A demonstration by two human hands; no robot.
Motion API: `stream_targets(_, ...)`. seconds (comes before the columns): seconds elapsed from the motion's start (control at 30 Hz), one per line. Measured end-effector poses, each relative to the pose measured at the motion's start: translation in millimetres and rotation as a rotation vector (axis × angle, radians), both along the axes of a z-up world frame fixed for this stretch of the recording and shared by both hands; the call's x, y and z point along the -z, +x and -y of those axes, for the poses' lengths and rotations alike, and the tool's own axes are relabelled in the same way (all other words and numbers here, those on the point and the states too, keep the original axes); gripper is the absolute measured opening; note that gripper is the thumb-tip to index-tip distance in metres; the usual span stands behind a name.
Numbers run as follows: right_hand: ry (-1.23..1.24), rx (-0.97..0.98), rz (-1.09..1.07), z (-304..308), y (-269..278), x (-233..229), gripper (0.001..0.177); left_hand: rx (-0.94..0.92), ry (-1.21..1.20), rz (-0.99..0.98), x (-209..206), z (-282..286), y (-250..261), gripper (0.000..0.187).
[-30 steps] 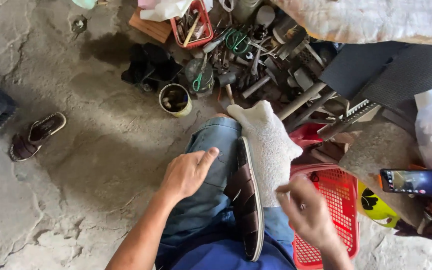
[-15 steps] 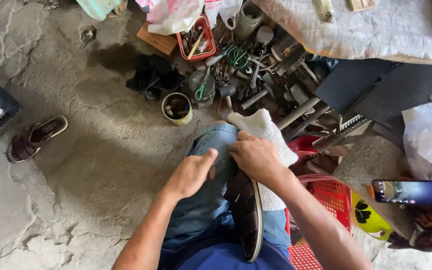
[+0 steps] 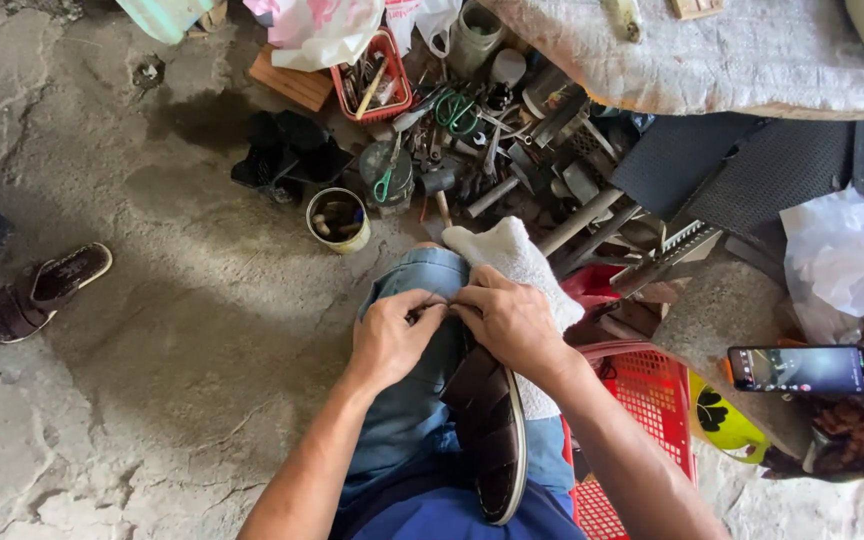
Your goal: Hand-stitching the sole of a sandal using a needle and thread in a repair shop environment.
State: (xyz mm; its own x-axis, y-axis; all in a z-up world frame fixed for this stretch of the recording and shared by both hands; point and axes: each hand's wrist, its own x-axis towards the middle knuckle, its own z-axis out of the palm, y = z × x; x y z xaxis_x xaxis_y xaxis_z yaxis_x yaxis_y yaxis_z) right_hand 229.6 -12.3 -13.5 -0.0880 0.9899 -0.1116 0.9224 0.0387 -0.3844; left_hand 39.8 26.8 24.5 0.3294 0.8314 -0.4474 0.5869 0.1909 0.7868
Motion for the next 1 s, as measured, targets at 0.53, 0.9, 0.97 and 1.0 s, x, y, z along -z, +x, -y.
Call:
stream_targets(0.53,0.053,0.36,-0.027,97,25,-25,0.026,-0.061,-0.017,0.148,23,16,-14,0.022)
stream_targets(0.9,0.127,0.272,-1.59,95,38,-31,0.023,0.335,0.278,-0.108,20,29,-15,0.029)
stream_targets(0.97,0.047,0.376,-1.807,85,32,-24,0.025,0.305,0.282,-0.099,22,35,-14,0.035)
stream_targets(1.0,0.046,0.373,-1.807,89,28,-21,0.025,0.302,0.284,-0.099,25,37,-11,0.035)
